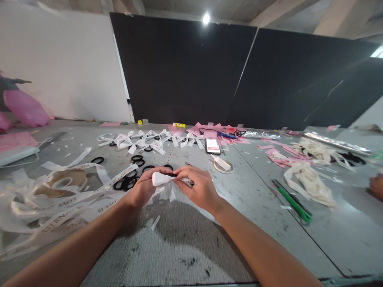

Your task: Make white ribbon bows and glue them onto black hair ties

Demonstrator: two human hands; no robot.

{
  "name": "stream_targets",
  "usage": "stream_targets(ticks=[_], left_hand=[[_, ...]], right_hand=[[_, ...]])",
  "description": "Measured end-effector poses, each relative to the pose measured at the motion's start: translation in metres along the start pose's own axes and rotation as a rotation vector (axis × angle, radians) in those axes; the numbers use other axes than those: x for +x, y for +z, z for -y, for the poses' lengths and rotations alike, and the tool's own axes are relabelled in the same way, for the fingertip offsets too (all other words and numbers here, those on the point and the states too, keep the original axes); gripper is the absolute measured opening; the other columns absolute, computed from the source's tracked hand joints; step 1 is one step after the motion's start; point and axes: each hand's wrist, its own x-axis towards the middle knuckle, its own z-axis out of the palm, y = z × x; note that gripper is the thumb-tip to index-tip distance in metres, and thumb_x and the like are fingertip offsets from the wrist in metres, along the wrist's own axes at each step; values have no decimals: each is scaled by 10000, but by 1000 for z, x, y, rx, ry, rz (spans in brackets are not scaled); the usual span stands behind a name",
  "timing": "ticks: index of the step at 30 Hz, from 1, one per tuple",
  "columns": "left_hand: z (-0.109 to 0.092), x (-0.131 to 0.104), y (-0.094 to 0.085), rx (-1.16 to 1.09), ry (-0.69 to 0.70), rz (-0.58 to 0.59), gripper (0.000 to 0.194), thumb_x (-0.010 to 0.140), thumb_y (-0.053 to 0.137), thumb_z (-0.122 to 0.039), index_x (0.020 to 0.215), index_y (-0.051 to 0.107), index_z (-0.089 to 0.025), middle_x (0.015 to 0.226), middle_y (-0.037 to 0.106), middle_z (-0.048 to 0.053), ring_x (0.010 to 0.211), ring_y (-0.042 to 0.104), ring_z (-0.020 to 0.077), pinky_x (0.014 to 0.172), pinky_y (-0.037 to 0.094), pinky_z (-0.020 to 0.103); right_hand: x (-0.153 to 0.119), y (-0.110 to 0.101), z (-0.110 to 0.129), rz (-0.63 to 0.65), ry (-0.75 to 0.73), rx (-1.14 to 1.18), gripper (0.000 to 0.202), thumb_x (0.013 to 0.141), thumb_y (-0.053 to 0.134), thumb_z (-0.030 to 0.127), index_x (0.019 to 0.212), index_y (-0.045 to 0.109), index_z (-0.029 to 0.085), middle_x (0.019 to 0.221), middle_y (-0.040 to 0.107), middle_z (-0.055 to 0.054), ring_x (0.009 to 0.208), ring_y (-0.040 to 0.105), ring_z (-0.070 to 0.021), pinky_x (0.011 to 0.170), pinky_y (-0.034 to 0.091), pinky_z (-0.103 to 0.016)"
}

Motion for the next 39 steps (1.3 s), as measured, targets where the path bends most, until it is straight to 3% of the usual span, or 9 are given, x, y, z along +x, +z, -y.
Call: stream_targets(ticks=[3, 7, 12, 16, 22, 29, 35, 39], left_hand=[[-6, -3, -2, 216, 203, 69, 291, 674, 698, -231, 957, 745, -187, 1033, 674, 89, 989, 596, 258, 895, 411, 363], [-6, -4, 0, 474, 398, 34, 208, 770, 711, -252, 973, 717, -211, 1004, 665, 99, 978, 599, 243, 912, 420, 393], [-1, -4, 4, 587, 455, -20, 150, 821, 705, -270, 961, 707, -217, 976, 692, 97, 956, 611, 227, 897, 435, 381], [0, -3, 5, 636, 491, -39, 144, 846, 684, -261, 983, 700, -218, 992, 708, 90, 964, 615, 213, 900, 436, 368], [3, -1, 3, 598, 576, -1, 115, 867, 647, -270, 943, 675, -188, 940, 684, 83, 923, 622, 206, 855, 466, 359], [8, -2, 3, 517, 466, -2, 151, 894, 606, -330, 925, 605, -183, 927, 633, 68, 847, 609, 182, 796, 478, 331], [14, -4, 5, 483, 363, 2, 239, 906, 578, -399, 992, 567, -177, 912, 605, 58, 841, 584, 186, 763, 475, 326], [18, -5, 6, 553, 336, -118, 341, 886, 592, -339, 1180, 501, -192, 1143, 569, 112, 1013, 552, 224, 838, 480, 361]], right_hand=[[0, 0, 0, -11, 38, -22, 70, 859, 673, 206, 854, 607, 229, 918, 753, -49, 846, 717, -176, 570, 528, -244], [-1, 2, 0, -35, 44, -22, 134, 843, 697, 208, 877, 570, 229, 887, 755, -34, 816, 721, -164, 523, 499, -213], [-3, 2, 1, -31, 19, -36, 124, 855, 673, 187, 872, 558, 230, 891, 730, -40, 831, 700, -164, 535, 492, -223], [-3, 3, 1, -29, -17, -61, 114, 860, 660, 165, 865, 563, 225, 866, 703, -38, 847, 682, -172, 654, 520, -274], [-4, 6, 2, -27, 92, -12, 129, 839, 686, 195, 840, 561, 227, 859, 692, -23, 804, 666, -166, 624, 492, -272], [-5, 6, 2, -15, 122, 29, 85, 846, 659, 192, 837, 581, 223, 840, 686, -20, 822, 661, -179, 712, 489, -316], [-5, 6, -1, -4, 328, 68, 80, 816, 673, 261, 846, 618, 210, 808, 690, -26, 738, 624, -183, 629, 445, -304], [7, -5, -23, -75, 502, 26, 206, 776, 714, 349, 895, 643, 196, 857, 706, -35, 588, 518, -134, 552, 392, -283]])
